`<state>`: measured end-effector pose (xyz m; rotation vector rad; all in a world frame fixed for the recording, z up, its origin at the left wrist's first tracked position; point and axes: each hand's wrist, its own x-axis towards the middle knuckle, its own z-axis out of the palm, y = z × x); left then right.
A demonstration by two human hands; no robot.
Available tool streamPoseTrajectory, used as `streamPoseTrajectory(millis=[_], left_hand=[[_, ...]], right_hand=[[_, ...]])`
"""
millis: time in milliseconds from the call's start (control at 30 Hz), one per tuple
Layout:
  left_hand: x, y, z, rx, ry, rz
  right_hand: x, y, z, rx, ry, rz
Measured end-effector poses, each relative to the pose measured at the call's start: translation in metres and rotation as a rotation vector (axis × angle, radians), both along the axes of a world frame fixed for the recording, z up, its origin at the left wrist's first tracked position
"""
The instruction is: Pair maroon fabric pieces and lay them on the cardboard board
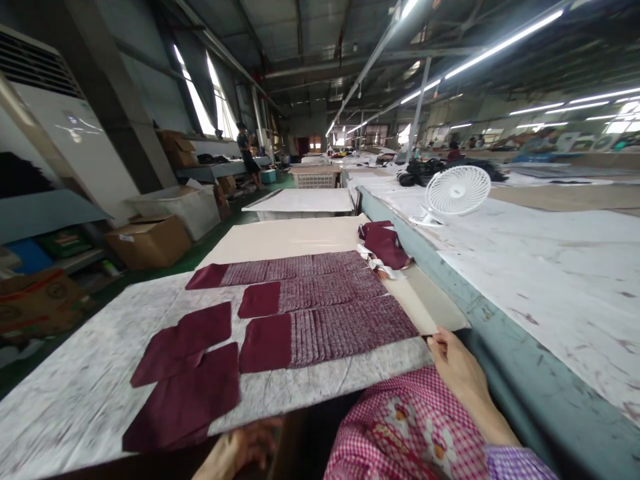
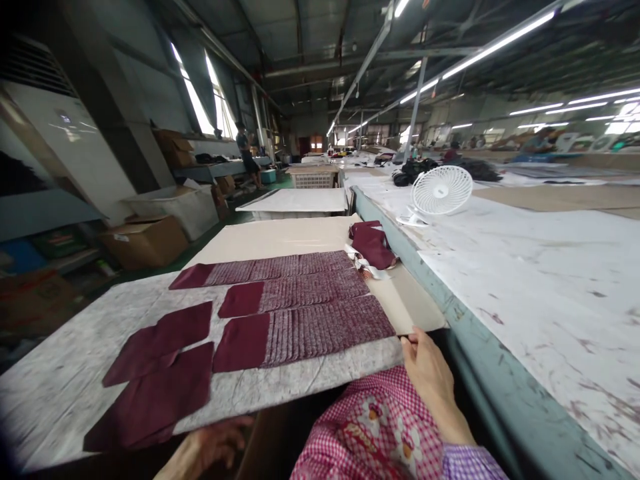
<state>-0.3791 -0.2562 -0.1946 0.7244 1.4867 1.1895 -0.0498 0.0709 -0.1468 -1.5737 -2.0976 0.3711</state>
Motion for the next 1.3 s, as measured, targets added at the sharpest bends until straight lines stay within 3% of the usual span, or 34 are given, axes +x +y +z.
streamPoseTrajectory(millis=[100, 167, 267, 367, 500, 667, 867, 1033, 1300], left_hand=[[0.024, 0.015, 0.033, -0.059, 0.102, -0.414], [0.039, 0.033, 0.064, -0.048, 0.228, -0.532], [0.053, 0.068, 0.104, 0.094, 0.586, -0.454], [0.056, 0.097, 0.12, 0.271, 1.039, -0.334], [0.056, 0.126, 0.117, 0.338, 1.407, -0.253], [0.064, 0.152, 0.097, 0.238, 1.466, -0.181], [0.067, 0.159, 0.083, 0.219, 1.37, -0.199], [0.066, 0.159, 0.088, 0.197, 1.363, -0.198], [0.066, 0.16, 0.097, 0.247, 1.426, -0.212]], right_hand=[[-0.015, -0.013, 0.01, 0.052, 0.156, 0.154], [-0.035, -0.022, 0.017, -0.048, 0.257, 0.313], [-0.069, -0.033, 0.024, -0.152, 0.3, 0.456], [-0.091, -0.037, 0.028, -0.121, 0.171, 0.431], [-0.102, -0.043, 0.035, -0.065, -0.135, 0.298], [-0.111, -0.05, 0.044, -0.085, -0.345, 0.199], [-0.118, -0.04, 0.04, -0.144, -0.294, 0.222], [-0.115, -0.03, 0.034, -0.182, -0.154, 0.255], [-0.119, -0.034, 0.039, -0.119, -0.053, 0.281]])
